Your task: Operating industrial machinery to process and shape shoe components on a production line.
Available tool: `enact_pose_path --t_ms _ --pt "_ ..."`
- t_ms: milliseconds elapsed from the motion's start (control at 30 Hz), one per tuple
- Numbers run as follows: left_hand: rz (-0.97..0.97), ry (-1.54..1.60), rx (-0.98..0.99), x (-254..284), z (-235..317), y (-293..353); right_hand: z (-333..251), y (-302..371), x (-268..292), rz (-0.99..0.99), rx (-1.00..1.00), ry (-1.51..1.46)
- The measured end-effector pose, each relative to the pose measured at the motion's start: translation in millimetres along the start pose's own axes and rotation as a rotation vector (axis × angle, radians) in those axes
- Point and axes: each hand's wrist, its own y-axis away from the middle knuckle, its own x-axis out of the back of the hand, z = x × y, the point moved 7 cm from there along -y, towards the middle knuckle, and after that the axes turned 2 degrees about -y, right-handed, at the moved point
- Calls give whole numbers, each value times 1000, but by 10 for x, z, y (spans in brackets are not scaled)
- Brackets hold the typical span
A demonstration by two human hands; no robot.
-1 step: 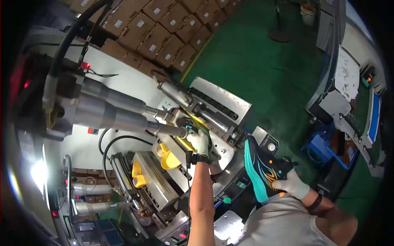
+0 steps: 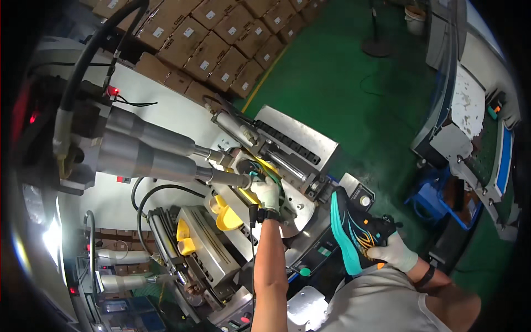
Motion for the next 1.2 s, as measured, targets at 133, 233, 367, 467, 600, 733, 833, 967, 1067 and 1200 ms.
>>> enact_pose_path --t_ms 133,233,367,467,600,733,833,967,1067,1200 --pt "-106 466 -68 257 -629 -260 53 -68 -40 -14 -20 48" --pt "-316 937 325 452 113 305 -7 -198 93 92 -11 146" --pt "3 463 -378 1462 -301 1174 -157 -679 -451 15 105 314" --pt "-32 535 -134 2172 -302 2142 -87 -1485 -890 -88 51 528" --pt "-19 692 84 2562 -1068 3405 419 -3158 -1430 -349 -148 534" --pt "-74 831 673 2813 -1399 4533 1161 -4502 -1227 -122 326 1503" --pt "100 662 845 2832 -2007 5795 1505 -4418 -1647 0 171 1564" --pt "475 223 787 2647 -2466 6772 1633 -4552 -1681 -104 304 1601" --pt "380 232 1023 2173 -2875 7031 1537 -4296 -1766 -310 246 1531" --pt "513 230 955 1675 -3345 7207 1065 -4204 -1408 -332 174 1331"
